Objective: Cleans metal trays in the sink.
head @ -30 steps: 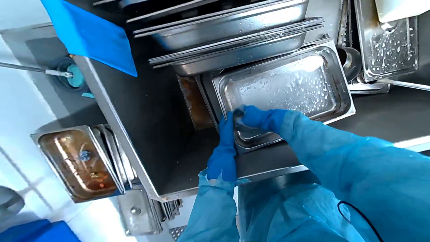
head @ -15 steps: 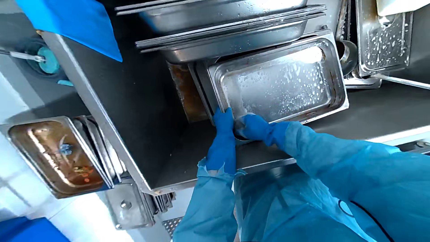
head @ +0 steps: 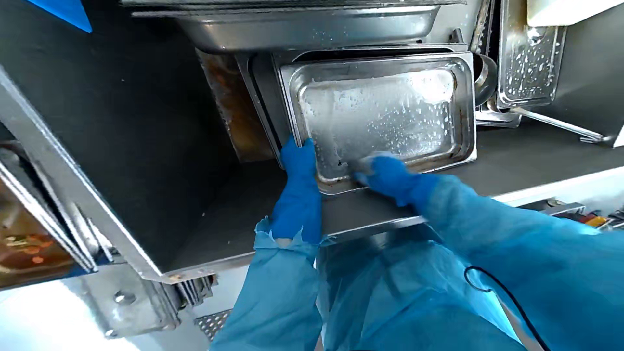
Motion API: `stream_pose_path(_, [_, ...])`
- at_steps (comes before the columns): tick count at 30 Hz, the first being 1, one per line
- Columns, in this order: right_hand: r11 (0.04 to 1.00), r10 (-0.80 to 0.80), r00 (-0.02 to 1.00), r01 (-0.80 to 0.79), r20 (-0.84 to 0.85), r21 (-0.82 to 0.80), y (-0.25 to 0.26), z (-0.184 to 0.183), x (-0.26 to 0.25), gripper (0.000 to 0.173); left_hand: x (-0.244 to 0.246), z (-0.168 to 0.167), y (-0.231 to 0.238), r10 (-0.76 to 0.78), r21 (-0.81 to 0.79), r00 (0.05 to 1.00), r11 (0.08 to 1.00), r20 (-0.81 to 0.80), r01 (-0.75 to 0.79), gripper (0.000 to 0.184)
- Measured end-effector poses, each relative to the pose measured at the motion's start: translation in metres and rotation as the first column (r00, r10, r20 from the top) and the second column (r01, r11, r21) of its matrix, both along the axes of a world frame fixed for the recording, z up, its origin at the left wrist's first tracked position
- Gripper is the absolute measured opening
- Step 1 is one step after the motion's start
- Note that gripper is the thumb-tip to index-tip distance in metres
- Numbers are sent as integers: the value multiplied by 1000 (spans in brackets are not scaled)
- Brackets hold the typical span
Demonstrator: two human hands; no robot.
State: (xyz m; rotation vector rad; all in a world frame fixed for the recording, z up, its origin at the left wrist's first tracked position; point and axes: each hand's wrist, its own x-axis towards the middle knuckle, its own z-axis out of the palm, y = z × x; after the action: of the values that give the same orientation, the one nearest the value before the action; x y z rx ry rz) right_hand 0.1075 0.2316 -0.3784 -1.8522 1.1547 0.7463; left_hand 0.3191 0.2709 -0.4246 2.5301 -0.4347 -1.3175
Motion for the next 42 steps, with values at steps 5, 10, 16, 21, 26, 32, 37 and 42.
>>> stream_pose_path(5, [993, -9, 996, -1, 89, 117, 1, -9, 15, 50, 2, -2, 1, 9, -14, 1000, 1000, -12, -9, 39])
stream_pose_path(10, [992, -115, 964, 125, -241, 26, -48, 11, -95, 50, 0, -4, 4, 57, -1, 998, 998, -20, -57, 39])
stream_pose_path(16, [978, -67, 991, 43, 112, 202, 17, -1, 75, 38, 4, 1, 5, 40, 5, 999, 999, -16, -40, 39])
stream_pose_path(21, [995, -95, 958, 95, -272, -10, -53, 5, -120, 43, -2, 5, 2, 5, 14, 1000, 1000, -20, -5, 38])
stream_pose_path(26, [983, -32, 989, 58, -148, 176, -20, 4, 20, 48, -1, 0, -4, -25, 51, 1000, 998, 17, 24, 40])
stream_pose_path(32, [994, -51, 994, 60, -100, 92, -37, -8, -60, 45, 0, -3, -2, -26, 1, 1000, 1000, -7, 26, 40])
stream_pose_path(37, [999, -52, 956, 50, -288, -13, -54, -3, -96, 48, 2, -6, -3, 6, -22, 1000, 1000, 11, -5, 42])
stream_pose_path(42, [968, -93, 991, 67, 100, 243, 13, 4, 88, 36, 2, -3, 1, -28, -19, 999, 999, -20, 27, 43])
